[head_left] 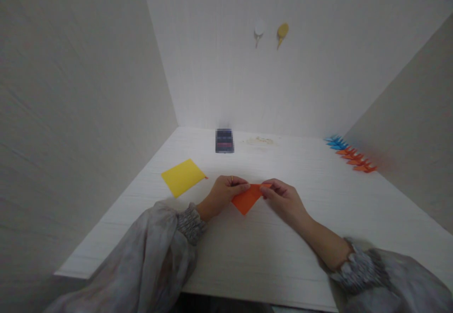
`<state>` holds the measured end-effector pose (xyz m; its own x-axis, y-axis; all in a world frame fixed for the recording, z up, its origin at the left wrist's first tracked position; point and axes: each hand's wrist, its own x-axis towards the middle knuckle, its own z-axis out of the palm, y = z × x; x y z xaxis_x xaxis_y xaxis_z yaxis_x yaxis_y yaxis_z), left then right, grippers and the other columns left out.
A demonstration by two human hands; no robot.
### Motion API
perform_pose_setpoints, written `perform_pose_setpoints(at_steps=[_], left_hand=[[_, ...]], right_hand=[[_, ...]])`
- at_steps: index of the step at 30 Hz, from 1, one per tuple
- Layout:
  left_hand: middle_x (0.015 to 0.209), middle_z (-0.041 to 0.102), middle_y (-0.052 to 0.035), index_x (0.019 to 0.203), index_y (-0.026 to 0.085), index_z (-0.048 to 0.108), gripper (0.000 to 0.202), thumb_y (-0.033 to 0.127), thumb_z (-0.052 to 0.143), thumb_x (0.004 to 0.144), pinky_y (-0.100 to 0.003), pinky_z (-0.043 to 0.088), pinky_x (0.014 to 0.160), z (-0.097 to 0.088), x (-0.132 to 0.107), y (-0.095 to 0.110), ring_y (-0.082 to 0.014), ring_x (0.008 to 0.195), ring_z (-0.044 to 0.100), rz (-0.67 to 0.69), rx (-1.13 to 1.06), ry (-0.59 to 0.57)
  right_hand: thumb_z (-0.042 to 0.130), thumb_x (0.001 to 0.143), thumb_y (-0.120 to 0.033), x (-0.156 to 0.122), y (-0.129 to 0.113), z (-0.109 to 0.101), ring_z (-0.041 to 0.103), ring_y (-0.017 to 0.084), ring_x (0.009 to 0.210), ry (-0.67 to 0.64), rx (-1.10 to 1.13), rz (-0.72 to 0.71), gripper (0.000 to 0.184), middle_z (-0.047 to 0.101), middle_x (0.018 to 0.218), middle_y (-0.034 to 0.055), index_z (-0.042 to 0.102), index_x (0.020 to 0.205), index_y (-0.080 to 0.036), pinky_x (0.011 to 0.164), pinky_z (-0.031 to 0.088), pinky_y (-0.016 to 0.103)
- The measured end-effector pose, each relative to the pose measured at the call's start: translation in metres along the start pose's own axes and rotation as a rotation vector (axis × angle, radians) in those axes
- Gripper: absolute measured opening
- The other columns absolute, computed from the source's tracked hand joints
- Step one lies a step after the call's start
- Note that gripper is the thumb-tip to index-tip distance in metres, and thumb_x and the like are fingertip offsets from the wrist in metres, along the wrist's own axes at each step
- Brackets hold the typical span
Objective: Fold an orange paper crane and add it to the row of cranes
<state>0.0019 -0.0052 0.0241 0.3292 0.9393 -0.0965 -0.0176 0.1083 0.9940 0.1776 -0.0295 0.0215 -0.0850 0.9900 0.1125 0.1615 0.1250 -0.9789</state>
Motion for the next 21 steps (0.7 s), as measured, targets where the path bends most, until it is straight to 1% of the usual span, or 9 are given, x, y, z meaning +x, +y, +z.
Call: perform_pose_setpoints(at_steps=[2,6,9,12,17,21], left_hand=[[0.067,0.064,-0.0025,0.074,0.013,0.067,0.025,0.035,0.066,0.061,-0.022,0.039,0.056,0.0014,-0.0006,-0.0001,-0.0105,0.057,0.053,-0.011,-0.003,-0.021],[0.066,0.063,-0.0021,0.075,0.013,0.066,0.024,0.034,0.064,0.063,-0.021,0.038,0.054,0.0036,-0.0025,0.0007,-0.0094,0.055,0.051,-0.015,0.007,-0.066],[0.064,0.062,-0.0017,0.074,0.013,0.066,0.023,0.033,0.064,0.064,-0.020,0.036,0.052,0.0044,-0.0036,0.0012,-0.0080,0.053,0.049,-0.007,0.028,-0.111],[0.063,0.062,-0.0011,0.074,0.012,0.066,0.022,0.032,0.064,0.064,-0.019,0.035,0.052,0.0048,-0.0040,0.0007,-0.0072,0.053,0.048,-0.003,0.029,-0.147],[0.065,0.063,-0.0016,0.075,0.013,0.067,0.023,0.033,0.064,0.063,-0.021,0.037,0.053,0.0043,-0.0031,-0.0019,-0.0089,0.055,0.050,0.000,0.047,-0.142],[0.064,0.063,-0.0014,0.074,0.014,0.067,0.023,0.033,0.065,0.063,-0.021,0.037,0.053,0.0045,-0.0034,-0.0025,-0.0087,0.054,0.050,-0.005,0.031,-0.137]], right_hand=[[0.061,0.069,-0.037,-0.0002,0.0022,0.0011,0.048,0.010,0.052,-0.033,0.013,0.024,0.020,0.055,0.057,-0.0018,0.061,0.072,-0.017,0.049,0.037,0.022],[0.059,0.071,-0.035,-0.0012,0.0052,0.0016,0.049,0.010,0.055,-0.057,0.065,0.023,0.019,0.056,0.059,-0.0013,0.060,0.067,-0.017,0.053,0.038,0.023],[0.062,0.068,-0.033,-0.0009,0.0075,0.0022,0.048,0.009,0.054,-0.043,0.070,0.041,0.015,0.057,0.060,-0.0017,0.061,0.069,-0.018,0.051,0.037,0.022],[0.064,0.066,-0.032,-0.0006,0.0077,0.0035,0.047,0.009,0.053,-0.016,0.038,0.056,0.015,0.057,0.060,-0.0020,0.061,0.067,-0.017,0.050,0.036,0.022],[0.064,0.066,-0.032,-0.0027,0.0030,0.0049,0.045,0.009,0.049,-0.008,0.018,0.071,0.016,0.055,0.056,-0.0025,0.060,0.063,-0.017,0.046,0.034,0.021],[0.065,0.065,-0.032,-0.0044,0.0029,0.0060,0.046,0.009,0.048,0.008,0.074,0.070,0.016,0.057,0.055,-0.0024,0.060,0.061,-0.017,0.046,0.034,0.022]])
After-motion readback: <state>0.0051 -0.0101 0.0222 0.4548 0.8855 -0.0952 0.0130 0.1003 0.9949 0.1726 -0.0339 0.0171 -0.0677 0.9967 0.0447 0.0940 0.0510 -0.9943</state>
